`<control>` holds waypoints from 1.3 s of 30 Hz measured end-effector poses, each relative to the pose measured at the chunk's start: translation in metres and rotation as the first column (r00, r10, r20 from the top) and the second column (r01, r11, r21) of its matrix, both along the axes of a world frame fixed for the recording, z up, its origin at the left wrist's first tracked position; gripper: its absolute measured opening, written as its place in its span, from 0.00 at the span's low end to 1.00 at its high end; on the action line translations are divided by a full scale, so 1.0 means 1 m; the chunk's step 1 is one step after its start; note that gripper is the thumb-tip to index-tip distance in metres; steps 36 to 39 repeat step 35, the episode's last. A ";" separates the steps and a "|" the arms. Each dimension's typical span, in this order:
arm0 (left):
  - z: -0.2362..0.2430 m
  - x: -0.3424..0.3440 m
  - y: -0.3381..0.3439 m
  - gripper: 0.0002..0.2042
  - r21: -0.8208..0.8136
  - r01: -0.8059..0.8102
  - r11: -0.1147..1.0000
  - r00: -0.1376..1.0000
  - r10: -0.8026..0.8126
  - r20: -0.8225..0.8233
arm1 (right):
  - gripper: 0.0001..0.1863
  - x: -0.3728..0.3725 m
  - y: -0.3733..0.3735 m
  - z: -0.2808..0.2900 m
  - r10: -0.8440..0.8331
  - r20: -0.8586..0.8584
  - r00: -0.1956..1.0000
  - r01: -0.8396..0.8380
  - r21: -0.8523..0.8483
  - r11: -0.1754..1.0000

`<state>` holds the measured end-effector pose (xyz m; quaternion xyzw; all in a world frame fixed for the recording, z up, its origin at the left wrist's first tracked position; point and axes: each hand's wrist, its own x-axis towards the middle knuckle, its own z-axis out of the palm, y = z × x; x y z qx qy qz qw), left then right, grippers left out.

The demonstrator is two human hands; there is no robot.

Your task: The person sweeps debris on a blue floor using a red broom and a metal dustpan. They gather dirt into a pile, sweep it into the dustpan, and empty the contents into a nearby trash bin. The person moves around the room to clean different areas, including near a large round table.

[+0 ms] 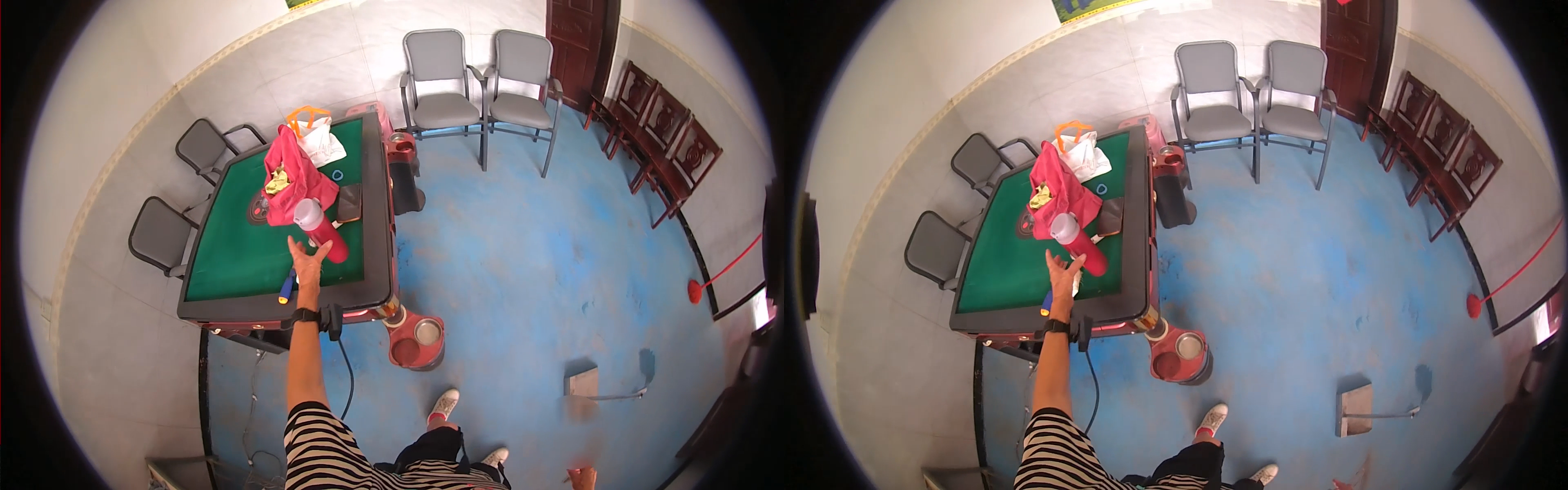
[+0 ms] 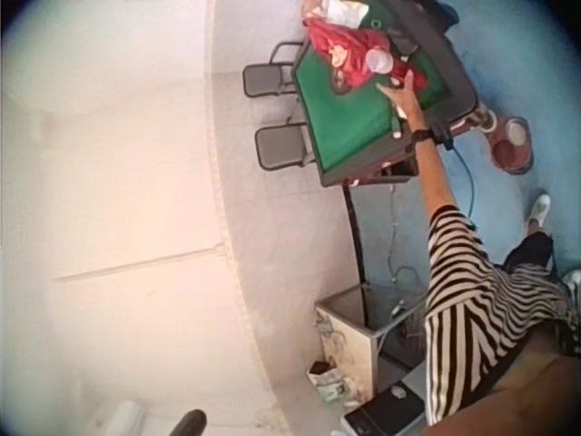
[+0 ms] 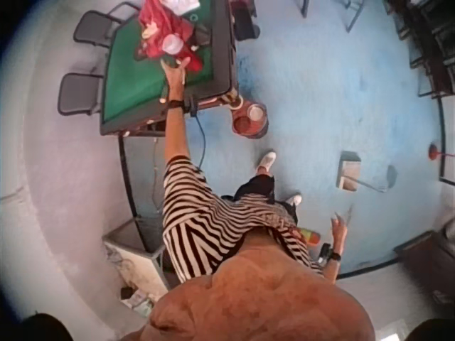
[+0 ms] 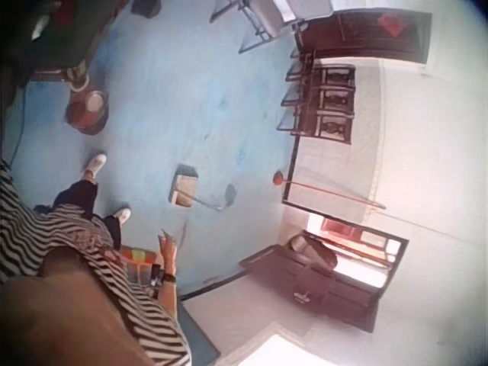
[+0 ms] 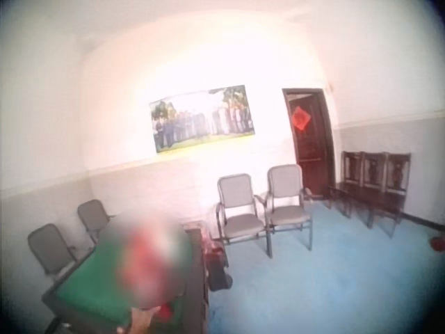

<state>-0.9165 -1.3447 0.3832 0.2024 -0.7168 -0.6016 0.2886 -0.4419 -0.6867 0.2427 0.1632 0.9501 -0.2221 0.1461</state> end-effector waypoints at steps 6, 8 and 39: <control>-0.026 -0.069 -0.038 0.44 0.089 -0.022 0.996 0.970 0.043 -0.240 | 0.18 -0.024 -0.003 -0.012 0.147 -0.012 0.989 -0.147 -0.071 0.987; -0.025 -0.076 -0.025 0.39 0.172 0.062 0.983 0.969 -0.018 -0.246 | 0.20 -0.035 -0.011 0.004 0.155 0.048 0.987 -0.153 -0.044 0.987; 0.102 0.172 0.404 0.47 0.370 0.920 -0.128 0.001 -0.944 -0.330 | 0.46 -0.153 -0.142 0.214 -0.464 -0.299 0.834 0.085 -0.762 0.642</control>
